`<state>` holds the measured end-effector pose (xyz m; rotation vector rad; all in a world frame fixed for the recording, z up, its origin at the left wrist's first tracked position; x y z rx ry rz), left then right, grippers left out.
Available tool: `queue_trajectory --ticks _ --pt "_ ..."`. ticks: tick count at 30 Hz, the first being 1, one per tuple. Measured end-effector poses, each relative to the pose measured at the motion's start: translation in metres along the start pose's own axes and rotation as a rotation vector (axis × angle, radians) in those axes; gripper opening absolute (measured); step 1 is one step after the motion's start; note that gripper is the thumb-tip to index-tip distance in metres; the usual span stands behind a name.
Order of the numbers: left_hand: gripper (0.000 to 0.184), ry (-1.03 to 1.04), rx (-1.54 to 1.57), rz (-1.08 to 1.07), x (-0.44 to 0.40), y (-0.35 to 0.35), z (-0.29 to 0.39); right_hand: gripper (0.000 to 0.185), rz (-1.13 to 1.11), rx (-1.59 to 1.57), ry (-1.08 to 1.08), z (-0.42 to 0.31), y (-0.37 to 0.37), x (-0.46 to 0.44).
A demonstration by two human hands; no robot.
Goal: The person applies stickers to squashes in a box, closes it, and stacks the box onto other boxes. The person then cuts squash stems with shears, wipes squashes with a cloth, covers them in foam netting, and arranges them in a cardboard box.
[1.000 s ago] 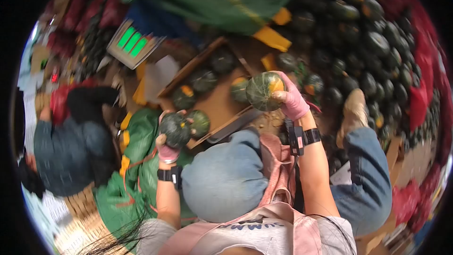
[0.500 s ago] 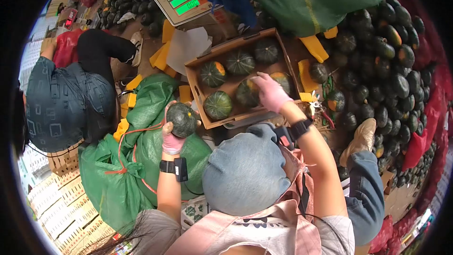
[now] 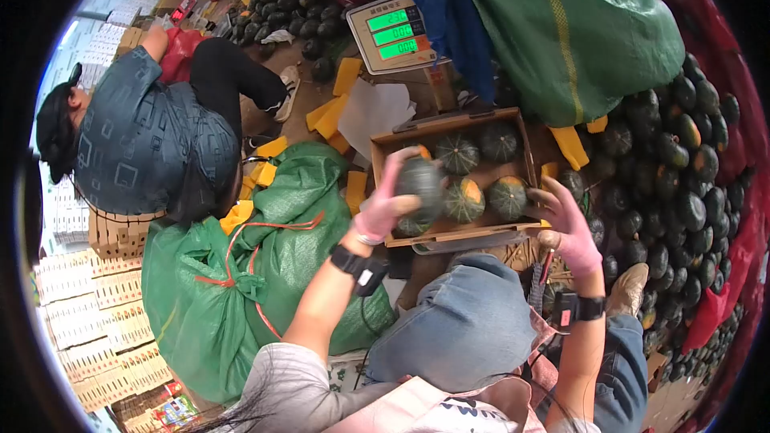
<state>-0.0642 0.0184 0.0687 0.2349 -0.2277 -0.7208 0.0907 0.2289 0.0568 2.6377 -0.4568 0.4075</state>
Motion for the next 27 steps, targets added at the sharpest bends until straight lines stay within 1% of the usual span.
queue_trajectory --ticks 1,2,3,4,5,6,7,8,9,10,11,13,14,15,16,17,19,20,21,23,25,26,27 --pt "0.091 0.097 -0.174 -0.119 -0.008 0.025 0.008 0.11 -0.071 -0.162 -0.008 -0.005 0.023 -0.004" --pt "0.097 0.105 -0.138 -0.268 -0.008 0.051 0.005 0.121 -0.108 -0.252 0.019 -0.01 0.043 -0.007" --pt "0.104 0.112 -0.098 -0.419 -0.005 0.072 0.005 0.113 -0.057 -0.311 -0.01 0.005 0.031 -0.014" --pt "0.105 0.128 -0.168 -0.446 -0.004 0.079 0.011 0.105 -0.008 -0.369 -0.043 0.02 0.02 -0.02" --pt "0.106 0.144 -0.237 -0.478 -0.005 0.085 0.019 0.098 0.057 -0.512 -0.024 0.033 -0.004 -0.018" --pt "0.102 0.24 -0.262 -0.47 -0.009 0.078 0.015 0.084 0.122 -0.59 -0.003 0.04 -0.023 -0.005" --pt "0.099 0.336 -0.287 -0.456 -0.013 0.072 0.013 0.08 0.179 -0.658 -0.031 0.057 -0.052 0.003" --pt "0.077 0.099 0.12 -0.258 -0.016 0.05 0.001 0.077 0.31 -0.701 -0.068 0.076 -0.088 0.018" --pt "0.073 0.05 0.165 -0.155 -0.015 0.035 0.005 0.074 0.452 -0.743 -0.103 0.086 -0.116 0.038" --pt "0.084 0.022 0.179 0.041 -0.02 0.003 -0.013 0.069 0.461 -0.736 -0.014 0.104 -0.142 0.058" --pt "0.079 -0.009 -0.007 0.224 -0.018 -0.019 -0.015 0.059 0.69 -0.605 0.043 0.121 -0.177 0.082" --pt "0.051 -0.003 -0.233 0.446 -0.005 -0.051 -0.022 0.051 0.897 -0.007 0.262 0.112 -0.198 0.124" --pt "0.051 -0.044 -0.34 0.466 0.001 -0.048 -0.023 0.048 0.94 0.387 0.292 0.124 -0.224 0.136" --pt "0.052 -0.069 -0.451 0.493 0.004 -0.048 -0.02 0.051 0.954 0.663 0.301 0.135 -0.24 0.143" --pt "0.053 -0.143 -0.518 0.472 0.0 -0.054 -0.04 0.054 0.963 0.789 0.361 0.145 -0.248 0.147" --pt "0.054 -0.203 -0.681 0.379 0.007 -0.055 -0.057 0.057 0.964 0.915 0.421 0.154 -0.255 0.151" --pt "0.06 -0.057 -1.243 0.017 0.009 -0.027 -0.066 0.067 1.123 1.271 0.612 0.142 -0.234 0.151" --pt "0.065 -0.055 -1.299 -0.124 0.009 -0.01 -0.074 0.07 1.149 1.399 0.533 0.153 -0.229 0.15" --pt "0.067 0.041 -1.433 -0.212 0.011 0.001 -0.084 0.069 1.047 1.535 0.603 0.159 -0.217 0.147" --pt "0.069 0.09 -1.465 -0.246 0.01 0.016 -0.102 0.072 0.961 1.761 0.533 0.21 -0.22 0.153" --pt "0.068 0.075 -1.417 -0.237 0.01 0.021 -0.113 0.075 0.948 1.693 0.73 0.225 -0.227 0.155" --pt "0.068 0.061 -1.398 -0.232 0.011 0.021 -0.117 0.07 0.922 1.78 0.711 0.224 -0.227 0.148" --pt "0.068 0.083 -1.393 -0.225 0.011 0.02 -0.118 0.061 0.981 1.725 0.693 0.19 -0.212 0.138"
Point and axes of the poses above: each hand's wrist, its own x-axis away from the middle knuckle, its own y-axis out of the palm, z = x × y, the point moved 8 cm from there along -x, towards the middle knuckle, and after that the axes turned 11 degrees about z, right-handed, at the moved point
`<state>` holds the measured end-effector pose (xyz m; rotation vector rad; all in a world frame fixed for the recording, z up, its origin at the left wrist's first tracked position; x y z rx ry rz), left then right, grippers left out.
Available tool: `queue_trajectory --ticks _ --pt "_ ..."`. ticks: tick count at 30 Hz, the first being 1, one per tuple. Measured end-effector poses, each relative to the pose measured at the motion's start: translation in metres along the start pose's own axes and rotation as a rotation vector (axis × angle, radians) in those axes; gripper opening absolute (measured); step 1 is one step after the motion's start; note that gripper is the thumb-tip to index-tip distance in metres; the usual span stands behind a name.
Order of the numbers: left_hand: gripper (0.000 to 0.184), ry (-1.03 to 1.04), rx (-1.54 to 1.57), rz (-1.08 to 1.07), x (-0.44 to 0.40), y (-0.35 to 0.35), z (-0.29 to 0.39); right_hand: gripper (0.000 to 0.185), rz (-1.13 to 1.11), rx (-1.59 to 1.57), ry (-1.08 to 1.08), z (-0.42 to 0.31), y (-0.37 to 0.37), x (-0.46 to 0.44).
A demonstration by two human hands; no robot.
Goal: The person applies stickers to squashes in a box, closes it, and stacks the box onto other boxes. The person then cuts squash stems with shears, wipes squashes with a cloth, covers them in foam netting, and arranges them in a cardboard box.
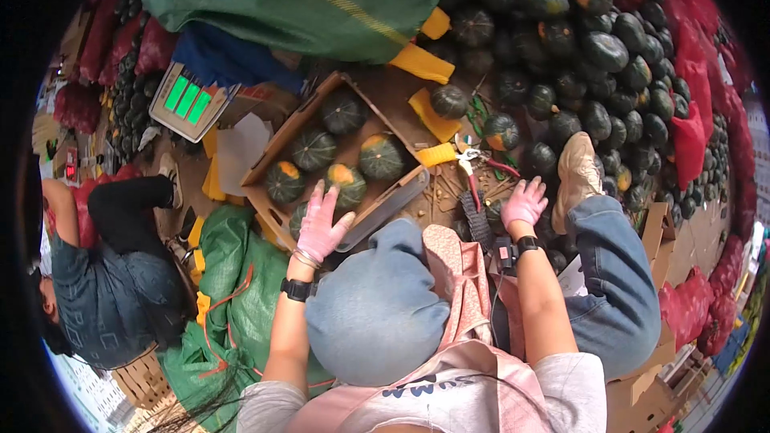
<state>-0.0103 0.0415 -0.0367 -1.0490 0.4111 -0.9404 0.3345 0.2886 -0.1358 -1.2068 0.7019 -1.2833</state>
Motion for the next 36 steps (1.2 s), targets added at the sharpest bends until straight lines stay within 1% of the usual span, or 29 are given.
queue_trajectory --ticks 2,4,6,7,8,10,12,13,14,15,17,18,19,20,21,22,23,24,25,26,27,28,29,30,31,32,33,34,36 --pt "0.068 0.018 -0.003 0.04 -0.002 0.0 -0.002 0.054 0.072 -0.284 -0.005 -0.019 -0.026 -0.027" --pt "0.057 0.016 0.025 0.096 -0.006 -0.015 0.007 0.049 0.297 -0.489 -0.242 -0.061 -0.074 -0.049" --pt "0.05 0.003 0.112 0.173 -0.01 -0.031 0.011 0.046 0.433 -0.643 -0.477 -0.106 -0.11 -0.07" --pt "0.048 0.033 0.162 0.272 -0.013 -0.045 0.019 0.046 0.482 -0.663 -0.583 -0.131 -0.123 -0.083" --pt "0.041 0.076 0.168 0.352 -0.015 -0.055 0.024 0.045 0.532 -0.688 -0.694 -0.156 -0.135 -0.094" --pt "0.027 -0.104 0.252 0.337 -0.011 -0.063 0.014 0.04 0.506 -0.55 -0.638 -0.197 -0.145 -0.12" --pt "0.011 -0.035 0.22 0.342 -0.012 -0.081 0.029 0.031 0.458 -0.198 -0.529 -0.226 -0.149 -0.145" --pt "0.011 -0.046 0.189 0.294 -0.011 -0.085 0.03 0.025 0.419 -0.133 -0.475 -0.235 -0.138 -0.16" --pt "0.016 -0.022 0.185 0.271 -0.012 -0.087 0.033 0.018 0.522 -0.112 -0.449 -0.237 -0.135 -0.168" --pt "0.017 0.017 0.16 0.249 -0.014 -0.086 0.036 0.013 0.462 -0.129 -0.529 -0.239 -0.141 -0.17" --pt "0.019 0.145 0.16 0.22 -0.024 -0.082 0.045 0.018 0.46 -0.316 -0.557 -0.223 -0.173 -0.158" --pt "0.02 0.232 0.19 0.225 -0.031 -0.079 0.054 0.023 0.424 -0.49 -0.535 -0.208 -0.187 -0.148" --pt "0.024 0.324 0.217 0.244 -0.038 -0.076 0.064 0.027 0.308 -0.731 -0.537 -0.194 -0.182 -0.142" --pt "0.029 0.416 0.247 0.264 -0.043 -0.073 0.074 0.028 0.031 -1.0 -0.48 -0.186 -0.185 -0.121" --pt "0.034 0.434 0.307 0.246 -0.05 -0.069 0.084 0.025 -0.206 -1.232 -0.454 -0.184 -0.197 -0.087" --pt "0.04 0.453 0.367 0.228 -0.054 -0.067 0.095 0.021 -0.337 -1.389 -0.514 -0.187 -0.199 -0.056" --pt "0.05 0.417 0.402 0.175 -0.056 -0.061 0.102 0.02 -0.48 -1.487 -0.475 -0.192 -0.196 -0.023" --pt "0.055 0.457 0.443 0.21 -0.057 -0.061 0.112 0.019 -0.507 -1.496 -0.506 -0.197 -0.197 0.003" --pt "0.057 0.418 0.423 0.158 -0.056 -0.058 0.112 0.017 -0.577 -1.562 -0.491 -0.204 -0.197 0.023" --pt "0.059 0.378 0.402 0.105 -0.053 -0.054 0.111 0.017 -0.654 -1.674 -0.32 -0.206 -0.182 0.035" --pt "0.05 0.396 0.423 0.148 -0.049 -0.056 0.106 0.018 -0.729 -1.782 -0.202 -0.21 -0.187 0.044" --pt "0.047 0.411 0.472 0.157 -0.044 -0.058 0.1 0.019 -0.806 -1.883 -0.071 -0.212 -0.189 0.052" --pt "0.044 0.424 0.524 0.159 -0.038 -0.058 0.095 0.019 -0.842 -1.868 -0.197 -0.218 -0.192 0.061" --pt "0.041 0.437 0.579 0.159 -0.034 -0.059 0.091 0.025 -0.873 -1.852 -0.323 -0.224 -0.196 0.07" --pt "0.036 0.386 0.644 0.171 -0.032 -0.064 0.085 0.03 -0.848 -1.824 -0.402 -0.23 -0.2 0.083" --pt "0.037 0.34 0.641 0.138 -0.025 -0.058 0.07 0.039 -0.821 -1.795 -0.478 -0.236 -0.202 0.096" --pt "0.031 0.284 0.692 0.16 -0.019 -0.057 0.057 0.053 -0.738 -1.727 -0.644 -0.242 -0.191 0.099" --pt "0.025 0.23 0.748 0.176 -0.012 -0.059 0.047 0.041 -0.606 -1.594 -0.701 -0.244 -0.21 0.1" --pt "0.028 0.129 0.762 0.207 0.006 -0.072 0.025 0.03 -0.752 -1.588 -0.656 -0.253 -0.187 0.101"
Point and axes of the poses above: each hand's wrist, its own x-axis away from the middle knuckle, its own y-axis out of the palm, z = x × y, the point moved 8 cm from there along -x, towards the middle knuckle, and after that the axes turned 11 degrees about z, right-handed, at the moved point
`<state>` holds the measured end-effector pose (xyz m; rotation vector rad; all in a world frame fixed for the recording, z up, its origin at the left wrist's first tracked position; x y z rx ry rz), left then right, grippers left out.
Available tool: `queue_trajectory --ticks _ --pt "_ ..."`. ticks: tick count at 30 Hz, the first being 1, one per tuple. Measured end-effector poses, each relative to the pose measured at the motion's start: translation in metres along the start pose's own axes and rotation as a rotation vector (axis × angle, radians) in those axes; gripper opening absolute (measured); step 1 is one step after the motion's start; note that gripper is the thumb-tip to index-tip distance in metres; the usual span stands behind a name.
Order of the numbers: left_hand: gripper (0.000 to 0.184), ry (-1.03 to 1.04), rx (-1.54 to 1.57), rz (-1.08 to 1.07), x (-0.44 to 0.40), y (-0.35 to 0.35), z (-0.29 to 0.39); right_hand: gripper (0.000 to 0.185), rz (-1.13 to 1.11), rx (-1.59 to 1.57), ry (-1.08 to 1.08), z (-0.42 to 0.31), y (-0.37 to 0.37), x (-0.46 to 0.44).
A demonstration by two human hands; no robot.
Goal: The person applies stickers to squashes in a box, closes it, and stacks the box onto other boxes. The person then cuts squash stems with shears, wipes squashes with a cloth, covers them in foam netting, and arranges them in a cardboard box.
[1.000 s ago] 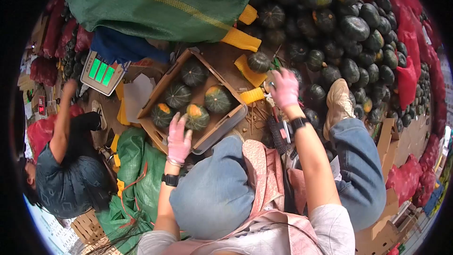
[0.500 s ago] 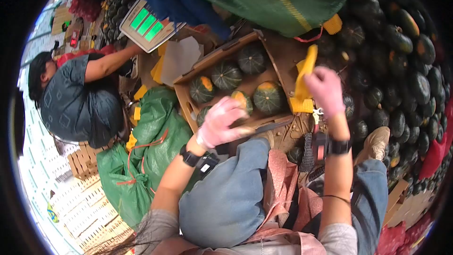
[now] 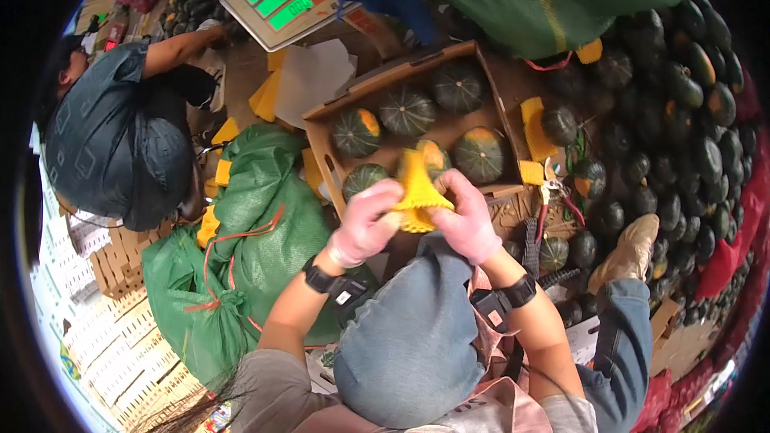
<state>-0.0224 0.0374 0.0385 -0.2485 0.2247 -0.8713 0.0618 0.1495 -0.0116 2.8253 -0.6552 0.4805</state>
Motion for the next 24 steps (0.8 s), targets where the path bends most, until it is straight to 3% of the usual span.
queue_trajectory --ticks 1,2,4,5,8,10,11,12,13,14,15,16,17,18,20,22,23,24 --pt "0.021 0.014 -0.05 0.119 0.002 -0.013 0.009 0.027 0.112 0.141 -0.073 -0.006 -0.001 -0.001" --pt "0.021 0.053 -0.062 0.108 0.01 -0.016 0.007 0.033 0.236 0.368 -0.289 -0.011 -0.003 -0.004" --pt "0.025 0.095 -0.171 0.026 0.01 -0.005 0.013 0.038 0.217 0.206 -0.161 -0.006 0.006 -0.006" --pt "0.022 0.008 -0.215 -0.022 0.009 0.0 0.009 0.04 0.227 0.252 -0.221 -0.015 0.011 -0.005" --pt "0.023 -0.324 -0.261 0.134 0.001 0.009 -0.014 0.043 0.3 0.358 -0.33 -0.029 0.01 -0.001" --pt "0.03 -0.285 -0.295 0.152 0.003 0.011 -0.028 0.045 0.361 0.368 -0.335 -0.026 0.002 -0.002" --pt "0.031 -0.459 0.03 0.151 0.012 0.012 -0.046 0.036 0.431 0.371 -0.338 -0.03 -0.004 0.0" --pt "0.032 -0.631 0.355 0.15 0.021 0.016 -0.057 0.031 0.331 0.363 -0.3 -0.02 -0.004 -0.002" --pt "0.029 -0.856 1.031 0.288 0.03 0.023 -0.06 0.026 0.228 0.351 -0.26 -0.007 -0.007 -0.001" --pt "0.026 -0.895 1.307 0.243 0.029 0.024 -0.051 0.022 0.122 0.334 -0.219 0.005 -0.009 0.0" --pt "0.033 -0.956 1.222 0.146 0.045 0.023 -0.062 0.012 -0.065 0.062 -0.019 0.02 -0.002 0.002" --pt "0.042 -1.012 1.134 0.055 0.051 0.023 -0.064 0.024 -0.233 -0.162 0.332 0.044 -0.002 0.016" --pt "0.061 -1.073 1.013 -0.067 0.061 0.024 -0.061 0.029 -0.232 -0.538 0.439 0.045 0.002 0.025" --pt "0.064 -1.007 0.998 -0.226 0.06 0.023 -0.057 0.035 -0.224 -0.915 0.541 0.042 0.007 0.032" --pt "0.057 -0.87 0.841 -0.166 0.055 0.022 -0.059 0.037 -0.276 -0.867 0.514 0.048 0.012 0.038" --pt "0.047 -0.479 0.661 -0.102 0.028 0.022 -0.045 0.032 -0.284 -0.728 0.557 0.05 0.016 0.041" --pt "0.045 -0.565 0.68 -0.082 0.034 0.029 -0.05 0.029 -0.319 -0.644 0.539 0.061 0.016 0.042" --pt "0.042 -0.653 0.7 -0.062 0.042 0.036 -0.056 0.03 -0.164 -0.556 0.487 0.062 0.009 0.035"
Point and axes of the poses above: each hand's wrist, its own x-axis away from the middle knuckle, its own y-axis out of the palm, z = x × y, the point moved 8 cm from there along -x, towards the middle knuckle, and after that the axes turned 11 degrees about z, right-handed, at the moved point
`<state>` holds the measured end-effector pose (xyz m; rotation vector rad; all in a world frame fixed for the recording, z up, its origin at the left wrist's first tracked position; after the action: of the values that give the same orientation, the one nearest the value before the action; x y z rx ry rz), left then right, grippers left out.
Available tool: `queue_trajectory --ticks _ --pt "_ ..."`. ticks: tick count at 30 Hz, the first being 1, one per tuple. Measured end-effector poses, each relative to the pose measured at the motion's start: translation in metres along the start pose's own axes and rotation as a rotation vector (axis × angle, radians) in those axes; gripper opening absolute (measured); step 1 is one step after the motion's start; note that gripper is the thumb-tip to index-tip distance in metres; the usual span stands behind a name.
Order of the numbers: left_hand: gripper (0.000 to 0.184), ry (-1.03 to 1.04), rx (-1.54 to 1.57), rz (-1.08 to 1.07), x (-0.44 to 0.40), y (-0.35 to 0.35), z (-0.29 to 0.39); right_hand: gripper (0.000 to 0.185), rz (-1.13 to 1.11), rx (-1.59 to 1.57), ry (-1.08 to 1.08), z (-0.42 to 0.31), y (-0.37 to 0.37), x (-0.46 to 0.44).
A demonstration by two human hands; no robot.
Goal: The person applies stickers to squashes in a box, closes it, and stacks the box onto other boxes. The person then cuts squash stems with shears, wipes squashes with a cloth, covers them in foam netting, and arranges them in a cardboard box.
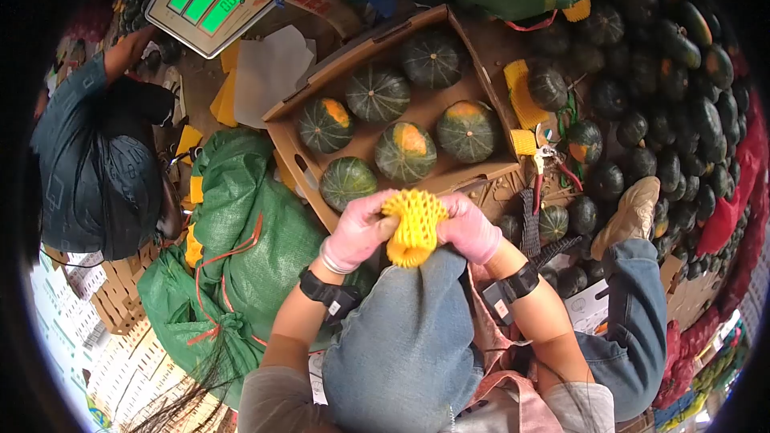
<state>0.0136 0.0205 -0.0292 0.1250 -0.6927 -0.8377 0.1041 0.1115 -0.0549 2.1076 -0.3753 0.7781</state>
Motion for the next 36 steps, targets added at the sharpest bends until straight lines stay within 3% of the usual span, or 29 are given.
queue_trajectory --ticks 1,2,3,5,8,9,12,14,16,18,20,22,23,24,26,28,29,32,34,36 --pt "0.034 0.046 -0.119 0.065 -0.01 -0.002 0.002 0.03 0.15 0.06 -0.089 -0.009 -0.001 -0.003" --pt "0.026 0.232 -0.245 0.069 -0.016 -0.001 0.018 0.031 0.299 0.12 -0.179 -0.019 -0.003 -0.003" --pt "0.024 0.365 -0.446 0.107 -0.016 0.004 0.027 0.035 0.267 0.142 -0.319 -0.034 0.006 -0.005" --pt "0.024 0.629 -0.721 0.202 -0.016 0.018 0.043 0.033 0.237 0.11 -0.239 -0.037 0.005 -0.004" --pt "0.021 0.713 -0.76 0.189 -0.016 0.026 0.05 0.018 0.267 0.194 -0.305 -0.045 -0.011 0.001" --pt "0.028 0.683 -0.721 0.137 -0.019 0.028 0.049 0.015 0.31 0.376 -0.437 -0.054 -0.018 0.005" --pt "0.039 0.775 -0.875 0.392 -0.019 0.025 0.063 0.015 0.477 0.898 -0.849 -0.099 -0.023 0.033" --pt "0.045 0.664 -1.191 0.375 -0.028 0.019 0.039 0.016 0.407 0.974 -1.001 -0.127 -0.001 0.053" --pt "0.044 0.588 -1.477 0.394 -0.036 0.028 0.026 0.014 0.01 1.006 -1.0 -0.128 0.028 0.066" --pt "0.06 0.394 -1.465 0.409 -0.063 0.012 0.008 0.012 -0.291 0.767 -0.871 -0.128 0.054 0.076" --pt "0.07 0.435 -1.524 0.43 -0.072 0.013 0.007 0.014 -0.353 0.882 -0.707 -0.12 0.048 0.076" --pt "0.074 0.549 -1.385 0.381 -0.07 0.007 0.016 0.034 -0.407 0.795 -0.556 -0.118 0.036 0.083" --pt "0.079 0.354 -1.128 0.334 -0.07 -0.006 0.014 0.032 -0.388 0.789 -0.507 -0.118 0.034 0.083" --pt "0.065 0.434 -0.884 0.273 -0.07 -0.009 0.023 0.03 -0.366 0.775 -0.45 -0.114 0.031 0.083" --pt "0.046 0.361 -0.77 0.356 -0.072 -0.032 0.033 0.025 -0.304 0.711 -0.473 -0.108 0.03 0.081" --pt "0.033 0.472 -1.019 0.444 -0.066 -0.035 0.051 0.018 -0.222 0.54 -0.482 -0.099 0.014 0.075" --pt "0.032 0.629 -1.159 0.431 -0.064 -0.026 0.053 0.017 -0.156 0.428 -0.487 -0.096 0.006 0.07" --pt "0.031 0.866 -1.26 0.209 -0.059 0.037 0.072 0.013 0.011 0.254 -0.537 -0.096 0.0 0.063" --pt "0.038 0.725 -1.154 0.053 -0.076 0.068 0.055 0.014 0.014 0.265 -0.517 -0.098 -0.004 0.061" --pt "0.038 0.771 -1.473 -0.041 -0.099 0.09 0.016 0.02 0.074 0.382 -0.526 -0.101 -0.014 0.065"
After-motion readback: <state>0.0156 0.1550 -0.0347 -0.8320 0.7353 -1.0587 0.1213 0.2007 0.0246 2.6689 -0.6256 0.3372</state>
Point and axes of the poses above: each hand's wrist, its own x-axis away from the middle knuckle, its own y-axis out of the palm, z = x × y, the point moved 8 cm from there along -x, towards the middle knuckle, and after that the axes turned 11 degrees about z, right-handed, at the moved point
